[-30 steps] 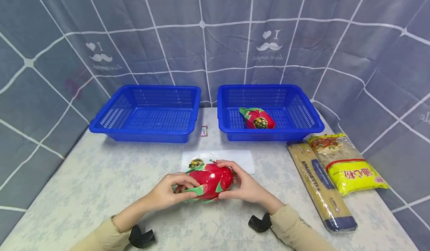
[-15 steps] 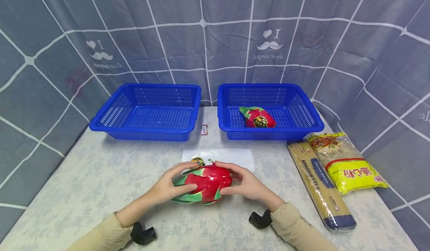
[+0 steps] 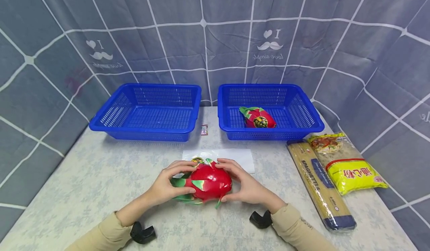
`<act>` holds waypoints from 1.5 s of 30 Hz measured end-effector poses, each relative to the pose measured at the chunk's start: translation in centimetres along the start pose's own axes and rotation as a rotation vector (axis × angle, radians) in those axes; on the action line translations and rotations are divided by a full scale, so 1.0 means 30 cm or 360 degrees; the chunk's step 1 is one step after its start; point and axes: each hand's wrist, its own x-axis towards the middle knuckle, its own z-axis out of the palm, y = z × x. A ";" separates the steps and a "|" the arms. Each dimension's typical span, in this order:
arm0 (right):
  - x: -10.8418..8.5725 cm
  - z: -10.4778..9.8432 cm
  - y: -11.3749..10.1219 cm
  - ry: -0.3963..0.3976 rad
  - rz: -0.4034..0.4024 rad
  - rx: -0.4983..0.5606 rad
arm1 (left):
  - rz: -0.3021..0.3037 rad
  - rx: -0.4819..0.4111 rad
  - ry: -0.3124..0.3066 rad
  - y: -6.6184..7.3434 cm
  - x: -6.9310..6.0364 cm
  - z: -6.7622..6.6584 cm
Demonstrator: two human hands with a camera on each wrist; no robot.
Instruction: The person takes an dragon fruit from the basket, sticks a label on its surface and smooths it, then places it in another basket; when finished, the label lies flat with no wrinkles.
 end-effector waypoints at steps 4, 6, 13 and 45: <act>-0.004 -0.023 -0.007 -0.0090 0.0143 -0.0074 | -0.0044 -0.0036 -0.0078 0.016 0.006 -0.029; -0.005 -0.034 -0.007 -0.0109 0.0173 -0.0067 | -0.0077 -0.0072 -0.0099 0.020 0.009 -0.042; 0.003 -0.073 0.028 -0.0036 0.0063 0.0079 | -0.0268 -0.0241 -0.0164 -0.009 0.029 -0.096; 0.359 -0.057 0.203 -0.0027 0.0254 0.0179 | -0.0174 0.0367 -0.0289 -0.289 0.083 -0.126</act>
